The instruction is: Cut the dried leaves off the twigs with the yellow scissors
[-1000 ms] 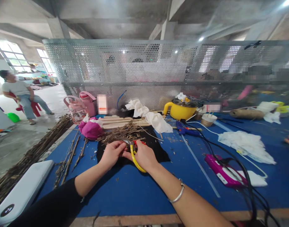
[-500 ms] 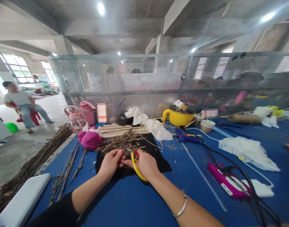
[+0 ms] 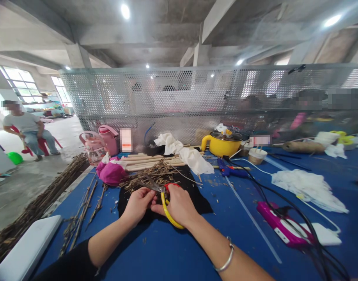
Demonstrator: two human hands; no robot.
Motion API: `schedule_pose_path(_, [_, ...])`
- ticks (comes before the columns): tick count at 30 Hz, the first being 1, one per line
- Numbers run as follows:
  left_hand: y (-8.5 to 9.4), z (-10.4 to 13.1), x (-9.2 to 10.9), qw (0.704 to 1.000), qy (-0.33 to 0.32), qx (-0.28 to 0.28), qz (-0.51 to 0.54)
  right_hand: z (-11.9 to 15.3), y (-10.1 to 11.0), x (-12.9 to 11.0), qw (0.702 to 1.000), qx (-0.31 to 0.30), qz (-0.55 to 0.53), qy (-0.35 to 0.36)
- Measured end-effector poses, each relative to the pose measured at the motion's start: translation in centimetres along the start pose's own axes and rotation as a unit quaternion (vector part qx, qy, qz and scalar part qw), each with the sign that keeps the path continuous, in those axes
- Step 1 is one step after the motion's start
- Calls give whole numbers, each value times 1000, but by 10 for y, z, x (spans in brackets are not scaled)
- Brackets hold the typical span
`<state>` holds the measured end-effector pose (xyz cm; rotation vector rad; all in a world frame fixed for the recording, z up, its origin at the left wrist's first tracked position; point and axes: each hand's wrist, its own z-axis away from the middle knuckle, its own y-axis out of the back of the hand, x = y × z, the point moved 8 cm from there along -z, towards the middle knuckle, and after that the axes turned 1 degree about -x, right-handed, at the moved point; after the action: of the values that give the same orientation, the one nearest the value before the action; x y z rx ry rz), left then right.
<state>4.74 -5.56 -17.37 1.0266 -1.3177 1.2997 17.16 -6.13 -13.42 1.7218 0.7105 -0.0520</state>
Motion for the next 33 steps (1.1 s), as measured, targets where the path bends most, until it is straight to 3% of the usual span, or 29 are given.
schedule_pose_path(3, [0, 1, 1, 1000, -7, -3, -19, 0, 3, -3, 1000, -3, 25, 0])
schedule_pose_path(9, [5, 1, -1, 998, -12, 21, -51, 0, 0, 5, 995, -48, 62, -64])
schedule_pose_path(14, [4, -3, -6, 998, -10, 11, -59, -2, -1, 6, 992, -66, 89, -66])
schedule_pose_path(24, [12, -5, -5, 999, -1, 36, 35, -4, -7, 22, 989, -81, 45, -117])
schedule_pose_path(29, [13, -1, 2, 996, 11, 52, 70, -2, -6, 15, 995, -72, -2, -63])
schedule_pose_path(33, [9, 0, 1, 997, 9, 26, 66, -1, -7, 8, 997, -66, -44, -21])
